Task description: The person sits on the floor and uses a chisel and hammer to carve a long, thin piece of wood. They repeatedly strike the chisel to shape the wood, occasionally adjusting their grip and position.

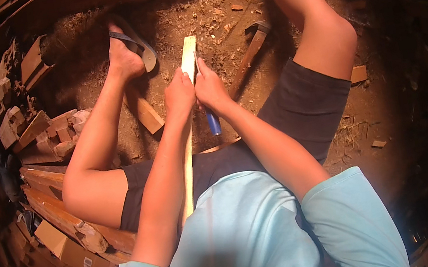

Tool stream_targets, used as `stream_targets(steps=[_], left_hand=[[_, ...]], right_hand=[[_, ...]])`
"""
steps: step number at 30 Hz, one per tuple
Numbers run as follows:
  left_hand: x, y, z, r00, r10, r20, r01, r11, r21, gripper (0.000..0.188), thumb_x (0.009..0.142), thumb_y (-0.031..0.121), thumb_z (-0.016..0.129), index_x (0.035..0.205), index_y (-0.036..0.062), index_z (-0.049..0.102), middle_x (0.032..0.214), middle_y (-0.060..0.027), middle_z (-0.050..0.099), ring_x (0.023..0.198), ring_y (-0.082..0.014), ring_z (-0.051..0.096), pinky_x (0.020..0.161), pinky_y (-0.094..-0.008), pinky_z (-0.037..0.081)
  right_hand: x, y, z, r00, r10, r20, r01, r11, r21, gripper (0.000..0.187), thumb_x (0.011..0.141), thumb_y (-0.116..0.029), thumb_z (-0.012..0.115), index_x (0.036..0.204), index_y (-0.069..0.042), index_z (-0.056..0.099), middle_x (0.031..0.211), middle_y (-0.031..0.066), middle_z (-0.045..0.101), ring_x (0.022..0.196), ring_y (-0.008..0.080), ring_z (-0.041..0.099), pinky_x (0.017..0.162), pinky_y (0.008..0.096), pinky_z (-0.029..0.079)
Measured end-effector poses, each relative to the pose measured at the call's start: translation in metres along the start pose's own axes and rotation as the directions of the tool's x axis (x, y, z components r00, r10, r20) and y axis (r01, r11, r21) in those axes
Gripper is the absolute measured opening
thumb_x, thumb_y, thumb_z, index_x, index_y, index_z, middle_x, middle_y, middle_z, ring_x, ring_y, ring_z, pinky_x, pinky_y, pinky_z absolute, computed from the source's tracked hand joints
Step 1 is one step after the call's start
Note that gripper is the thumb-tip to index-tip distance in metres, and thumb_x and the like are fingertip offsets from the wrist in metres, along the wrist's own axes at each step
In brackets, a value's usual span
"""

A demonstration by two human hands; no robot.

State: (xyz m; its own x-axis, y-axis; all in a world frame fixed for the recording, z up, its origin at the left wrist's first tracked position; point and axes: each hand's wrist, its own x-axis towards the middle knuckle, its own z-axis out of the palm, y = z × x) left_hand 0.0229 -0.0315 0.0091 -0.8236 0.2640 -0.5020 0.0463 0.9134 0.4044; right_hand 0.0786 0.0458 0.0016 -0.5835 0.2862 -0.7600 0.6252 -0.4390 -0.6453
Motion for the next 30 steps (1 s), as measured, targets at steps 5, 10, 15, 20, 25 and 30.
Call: stream_targets(steps=[5,10,15,20,25,30], left_hand=[[-0.005,0.016,-0.013,0.99,-0.076,0.12,0.088,0.991,-0.102,0.032,0.098,0.028,0.039,0.119,0.0084,0.053,0.09,-0.0241,0.067,0.087,-0.0416,0.065,0.077,-0.0516,0.05],[-0.002,0.007,-0.006,0.998,-0.027,0.064,0.029,0.999,-0.031,0.031,0.098,0.027,0.039,0.117,0.0077,0.053,0.09,-0.025,0.066,0.087,-0.0426,0.065,0.077,-0.0517,0.05],[0.001,0.004,-0.004,0.995,-0.032,0.09,0.035,0.999,-0.031,0.034,0.098,0.028,0.039,0.123,0.0095,0.052,0.092,-0.0255,0.066,0.089,-0.0443,0.064,0.078,-0.0513,0.05],[0.001,0.002,0.0,0.998,-0.028,0.051,0.029,0.999,-0.019,0.035,0.098,0.029,0.039,0.125,0.0103,0.052,0.094,-0.0251,0.067,0.09,-0.0441,0.064,0.08,-0.0516,0.05],[0.0,0.005,-0.004,0.994,-0.055,0.092,0.059,0.997,-0.043,0.035,0.098,0.029,0.04,0.125,0.0111,0.052,0.097,-0.0253,0.066,0.093,-0.0439,0.064,0.082,-0.0519,0.049],[0.0,0.003,-0.002,0.998,-0.032,0.058,0.033,0.999,-0.022,0.035,0.098,0.029,0.039,0.124,0.0103,0.052,0.096,-0.0253,0.066,0.093,-0.0442,0.063,0.081,-0.0523,0.049]], right_hand=[[-0.009,-0.005,0.0,1.0,0.008,0.001,-0.008,1.0,0.022,0.053,0.1,-0.016,0.03,0.152,-0.017,0.023,0.062,0.0056,0.052,0.042,0.0122,0.047,0.038,0.0305,0.044],[-0.013,-0.005,-0.004,0.995,0.084,0.051,-0.088,0.992,0.09,0.053,0.101,-0.017,0.031,0.153,-0.018,0.021,0.062,0.005,0.052,0.042,0.0118,0.047,0.038,0.0296,0.044],[-0.016,-0.007,-0.001,0.997,0.064,0.03,-0.066,0.996,0.067,0.054,0.101,-0.017,0.031,0.153,-0.018,0.02,0.062,0.0045,0.051,0.043,0.0117,0.046,0.038,0.0299,0.044],[-0.023,-0.01,-0.005,0.994,0.086,0.064,-0.091,0.993,0.069,0.054,0.1,-0.016,0.031,0.153,-0.019,0.02,0.061,0.0051,0.05,0.043,0.0124,0.046,0.038,0.0303,0.045],[-0.017,-0.009,-0.001,0.998,0.051,0.022,-0.051,0.999,0.004,0.054,0.1,-0.017,0.031,0.153,-0.019,0.02,0.061,0.0051,0.05,0.043,0.0128,0.047,0.038,0.0308,0.045],[-0.022,-0.006,-0.005,0.994,0.09,0.06,-0.093,0.994,0.053,0.053,0.101,-0.018,0.031,0.153,-0.02,0.02,0.061,0.0052,0.051,0.042,0.0129,0.047,0.038,0.0308,0.045]])
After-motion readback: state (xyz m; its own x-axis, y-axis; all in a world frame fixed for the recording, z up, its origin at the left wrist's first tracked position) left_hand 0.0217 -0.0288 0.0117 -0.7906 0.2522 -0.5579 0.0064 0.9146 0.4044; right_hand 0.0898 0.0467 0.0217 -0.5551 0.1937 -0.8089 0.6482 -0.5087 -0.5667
